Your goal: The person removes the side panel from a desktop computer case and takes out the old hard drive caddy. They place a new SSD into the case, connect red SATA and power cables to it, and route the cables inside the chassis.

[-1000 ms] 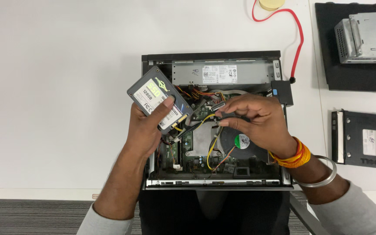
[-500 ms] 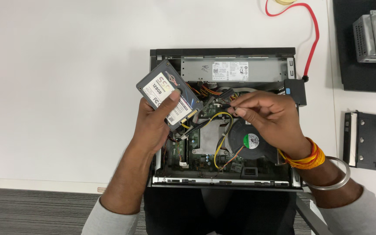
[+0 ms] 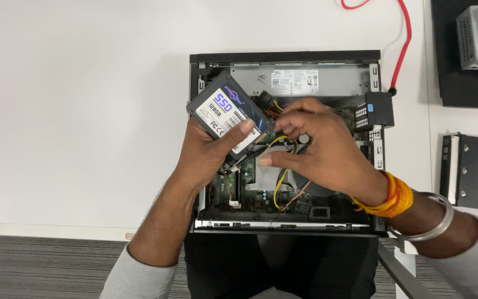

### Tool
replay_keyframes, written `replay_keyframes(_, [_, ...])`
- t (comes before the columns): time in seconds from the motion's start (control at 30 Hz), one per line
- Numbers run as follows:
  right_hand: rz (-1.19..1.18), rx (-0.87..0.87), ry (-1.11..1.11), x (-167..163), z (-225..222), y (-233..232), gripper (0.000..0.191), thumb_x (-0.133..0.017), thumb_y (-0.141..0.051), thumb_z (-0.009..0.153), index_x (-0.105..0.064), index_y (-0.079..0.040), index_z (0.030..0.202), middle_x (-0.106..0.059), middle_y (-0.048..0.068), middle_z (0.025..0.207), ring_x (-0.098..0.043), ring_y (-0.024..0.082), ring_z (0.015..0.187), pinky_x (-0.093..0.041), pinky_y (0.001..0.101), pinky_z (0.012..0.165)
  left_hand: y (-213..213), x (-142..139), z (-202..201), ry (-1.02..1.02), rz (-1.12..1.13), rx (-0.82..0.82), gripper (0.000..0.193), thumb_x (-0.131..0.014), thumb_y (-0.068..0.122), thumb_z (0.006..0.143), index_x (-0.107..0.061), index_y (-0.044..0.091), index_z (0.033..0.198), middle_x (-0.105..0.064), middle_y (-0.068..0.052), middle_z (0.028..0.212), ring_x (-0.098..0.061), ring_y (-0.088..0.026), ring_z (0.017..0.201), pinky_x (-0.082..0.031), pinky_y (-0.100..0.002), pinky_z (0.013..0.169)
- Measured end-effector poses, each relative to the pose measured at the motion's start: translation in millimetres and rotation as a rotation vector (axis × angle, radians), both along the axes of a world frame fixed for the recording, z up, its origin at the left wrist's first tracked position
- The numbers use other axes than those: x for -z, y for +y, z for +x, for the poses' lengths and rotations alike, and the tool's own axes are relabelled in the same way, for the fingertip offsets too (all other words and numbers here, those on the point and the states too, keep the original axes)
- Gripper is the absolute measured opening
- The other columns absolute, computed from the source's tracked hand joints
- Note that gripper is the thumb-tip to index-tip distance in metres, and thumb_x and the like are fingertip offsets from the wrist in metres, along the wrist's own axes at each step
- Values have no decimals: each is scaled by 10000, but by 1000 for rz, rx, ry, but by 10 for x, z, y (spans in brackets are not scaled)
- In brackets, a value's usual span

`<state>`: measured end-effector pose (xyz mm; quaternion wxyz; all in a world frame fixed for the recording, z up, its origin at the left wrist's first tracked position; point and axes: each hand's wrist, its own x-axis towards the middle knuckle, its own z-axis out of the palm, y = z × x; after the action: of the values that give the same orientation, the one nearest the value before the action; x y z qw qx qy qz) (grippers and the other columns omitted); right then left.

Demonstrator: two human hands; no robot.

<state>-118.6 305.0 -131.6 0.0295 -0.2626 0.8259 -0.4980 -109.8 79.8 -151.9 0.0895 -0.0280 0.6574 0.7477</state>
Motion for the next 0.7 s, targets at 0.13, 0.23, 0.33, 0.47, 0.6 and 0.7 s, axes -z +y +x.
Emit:
replay_keyframes(0.13, [4,110,-130,-32,0,-160,335,-913,-176,759,-719,-8,974,-648,71,1072,-661,142,802,-568,271,683,0,15,27,93,-56,56,174,-794,119,928,-742,41,1074,-791,-72,997,-743,-104,888,-624,-272,762])
replay_keyframes(0.23, [-94,79,-164,30,46,-223,216,-861,-114,812,-738,-23,964,-637,69,1086,-673,120,823,-573,264,705,-25,17,61,101,-92,74,188,-809,112,911,-744,44,1074,-786,-75,996,-731,-98,881,-620,-266,758])
replay_keyframes(0.33, [-190,59,-176,100,76,-195,131,-791,-42,881,-733,-13,996,-630,65,1109,-679,98,872,-582,247,742,-45,27,75,125,-85,69,214,-822,108,894,-738,46,1081,-786,-79,1009,-738,-102,899,-627,-269,779])
replay_keyframes(0.47, [-286,80,-273,92,110,6,257,-762,-39,839,-664,-34,1076,-637,21,1101,-672,61,914,-587,213,776,-75,52,83,86,15,-57,207,-804,106,897,-739,45,1084,-796,-81,1007,-767,-122,896,-654,-290,799])
replay_keyframes(0.6, [70,357,-208,23,113,282,279,-788,-57,931,-698,-28,1194,-620,125,780,-517,173,632,-414,280,585,-133,93,81,124,166,-178,178,-795,65,931,-728,23,1091,-780,-91,1015,-748,-133,896,-633,-300,817])
replay_keyframes(0.7, [165,127,244,41,61,371,252,-781,-40,916,-700,-38,1154,-743,112,1137,-709,143,856,-578,236,716,-172,144,65,144,223,-169,166,-779,62,948,-721,24,1100,-775,-88,1031,-743,-130,912,-629,-306,838])
